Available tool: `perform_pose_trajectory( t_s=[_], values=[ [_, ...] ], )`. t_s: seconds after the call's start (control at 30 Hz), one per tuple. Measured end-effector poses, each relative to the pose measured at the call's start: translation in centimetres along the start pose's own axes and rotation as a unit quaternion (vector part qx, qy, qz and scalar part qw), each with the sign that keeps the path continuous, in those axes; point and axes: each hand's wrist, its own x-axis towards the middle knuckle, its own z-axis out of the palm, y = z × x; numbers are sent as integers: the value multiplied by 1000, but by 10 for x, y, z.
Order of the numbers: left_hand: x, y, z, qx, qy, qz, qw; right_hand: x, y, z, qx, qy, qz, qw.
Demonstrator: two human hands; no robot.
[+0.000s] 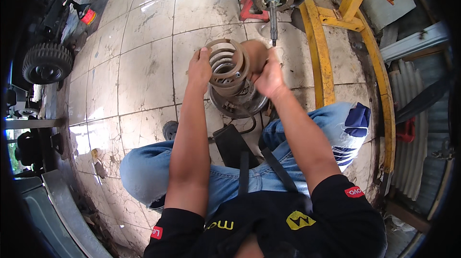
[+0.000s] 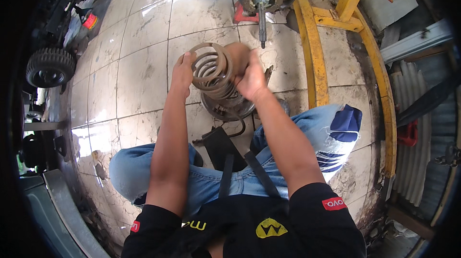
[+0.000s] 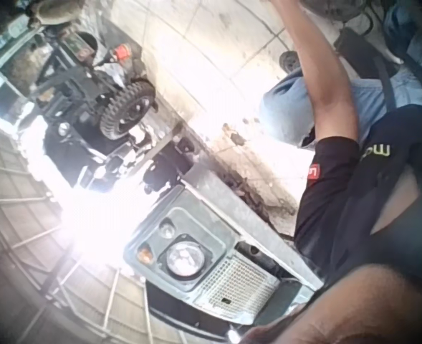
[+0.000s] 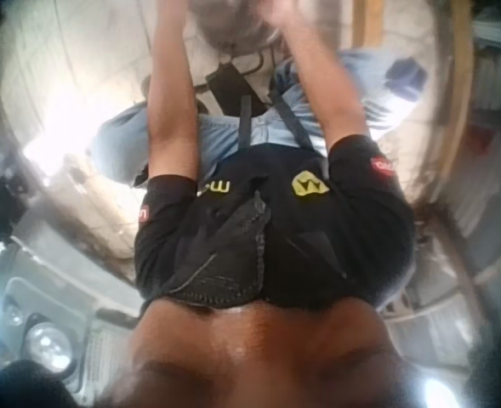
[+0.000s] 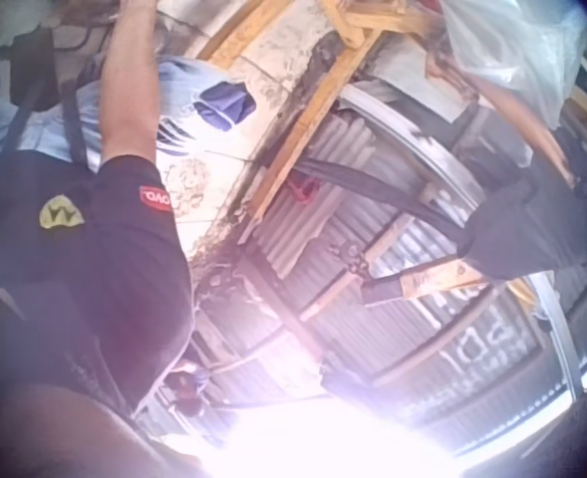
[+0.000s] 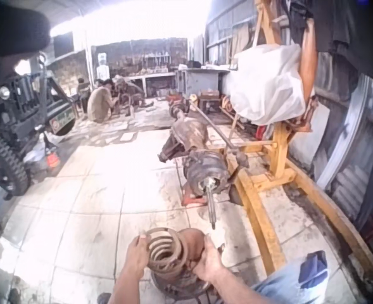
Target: The person sits on the floor and scrubs a metal coil spring with a brown abrasive pad. They rotate the spring and work around its coils, repeatedly rubbing the surface to remove grime.
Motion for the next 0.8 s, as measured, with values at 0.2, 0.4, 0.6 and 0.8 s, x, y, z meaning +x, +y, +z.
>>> perform_pose_trajectory(
  t_s=[0.2,0.4,0.6,0.8],
  values=[
    [5,-4,-1,-8,-3,-4,1000,-14,14,0,-127,18,105,986],
    [8,-10,-2,-15,1,8,1000,-10,3,-14,-96,49,48,993],
    [6,-8,0,-28,12,2,1000,-10,-3,-23,-63,46,29,996],
    [6,-8,1,-32,8,3,999,-6,-1,-24,-81,65,28,994]
  ],
)
